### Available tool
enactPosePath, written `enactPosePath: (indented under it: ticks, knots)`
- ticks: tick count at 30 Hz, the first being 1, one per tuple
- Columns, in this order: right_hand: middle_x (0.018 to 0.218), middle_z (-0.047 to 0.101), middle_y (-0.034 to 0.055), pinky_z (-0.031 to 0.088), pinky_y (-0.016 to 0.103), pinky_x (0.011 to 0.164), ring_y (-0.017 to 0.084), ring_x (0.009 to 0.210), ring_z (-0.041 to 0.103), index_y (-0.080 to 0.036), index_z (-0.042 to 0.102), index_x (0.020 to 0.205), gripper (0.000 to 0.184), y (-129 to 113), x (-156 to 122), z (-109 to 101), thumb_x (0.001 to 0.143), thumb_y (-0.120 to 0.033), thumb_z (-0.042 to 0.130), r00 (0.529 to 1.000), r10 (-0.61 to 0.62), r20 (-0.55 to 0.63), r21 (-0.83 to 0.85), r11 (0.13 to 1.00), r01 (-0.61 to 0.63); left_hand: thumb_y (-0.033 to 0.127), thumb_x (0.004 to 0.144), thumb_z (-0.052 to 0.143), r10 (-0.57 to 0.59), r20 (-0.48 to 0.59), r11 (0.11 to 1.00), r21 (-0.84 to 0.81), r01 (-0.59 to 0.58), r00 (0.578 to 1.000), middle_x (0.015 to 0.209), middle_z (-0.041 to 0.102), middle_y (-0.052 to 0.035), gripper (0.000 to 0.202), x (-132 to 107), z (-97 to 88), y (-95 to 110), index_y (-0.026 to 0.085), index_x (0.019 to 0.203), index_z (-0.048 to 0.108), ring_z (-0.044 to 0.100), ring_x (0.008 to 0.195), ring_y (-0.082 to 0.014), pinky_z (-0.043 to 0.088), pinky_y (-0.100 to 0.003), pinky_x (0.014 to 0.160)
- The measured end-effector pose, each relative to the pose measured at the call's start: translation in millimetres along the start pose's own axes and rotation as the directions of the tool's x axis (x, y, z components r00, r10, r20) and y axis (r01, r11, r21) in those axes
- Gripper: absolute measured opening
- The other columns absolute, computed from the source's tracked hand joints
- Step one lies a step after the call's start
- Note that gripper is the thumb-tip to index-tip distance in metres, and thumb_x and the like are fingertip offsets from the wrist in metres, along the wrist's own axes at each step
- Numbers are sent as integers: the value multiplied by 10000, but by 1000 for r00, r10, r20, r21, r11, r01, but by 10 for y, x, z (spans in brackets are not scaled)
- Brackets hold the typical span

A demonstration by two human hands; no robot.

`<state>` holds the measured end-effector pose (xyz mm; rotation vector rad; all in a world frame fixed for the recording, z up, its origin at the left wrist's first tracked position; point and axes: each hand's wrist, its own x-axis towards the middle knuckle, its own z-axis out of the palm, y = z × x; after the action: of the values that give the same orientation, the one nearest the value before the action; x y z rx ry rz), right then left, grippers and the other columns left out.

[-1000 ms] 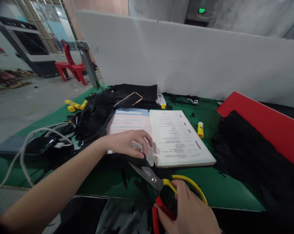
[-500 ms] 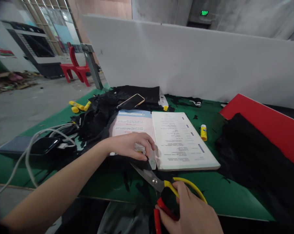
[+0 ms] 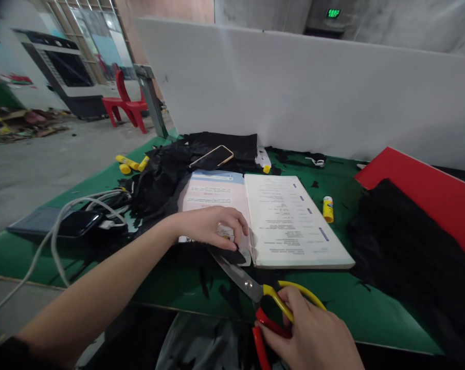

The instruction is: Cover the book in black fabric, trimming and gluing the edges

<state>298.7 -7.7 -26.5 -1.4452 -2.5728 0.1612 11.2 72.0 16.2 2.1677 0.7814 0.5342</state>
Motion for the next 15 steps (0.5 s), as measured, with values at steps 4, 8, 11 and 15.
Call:
enactPosePath:
  ticks: [4,8,11,15]
  knots:
    - [679,684,-13,452,236,461,189,544,659,-259,597,857,136,40,-17,33,744,-335,599,1000,-13,3,-5,1000,13,216,785,666,11,-3,1000,-9,-11,1000,1106,634,-33,73,-9,-12,12,220,852,694,594,1039,-175,419,-294,925]
    - [812,712,23,491,264,520,210,642,681,-251,608,934,207,51,-19,55,756,-355,590,1000,11,1,2,1000,-11,209,783,666,3,11,1000,-12,-3,1000,1108,634,-33,67,-7,-17,16,218,843,692,596,1036,-174,419,-291,924]
    - [891,711,51,515,294,575,228,702,685,-240,601,998,266,41,-13,44,777,-384,571,999,33,15,-24,999,-32,205,774,671,-11,26,1000,-16,12,1000,1105,636,-35,68,-5,-16,10,218,837,693,600,1027,-180,424,-297,915]
    - [1019,686,90,533,317,620,245,811,682,-214,553,1121,361,37,-16,23,810,-397,535,1000,-2,10,-76,997,3,221,774,671,-9,25,1000,-26,10,1000,1092,642,-37,77,-11,-13,3,218,846,695,604,1019,-187,430,-300,906]
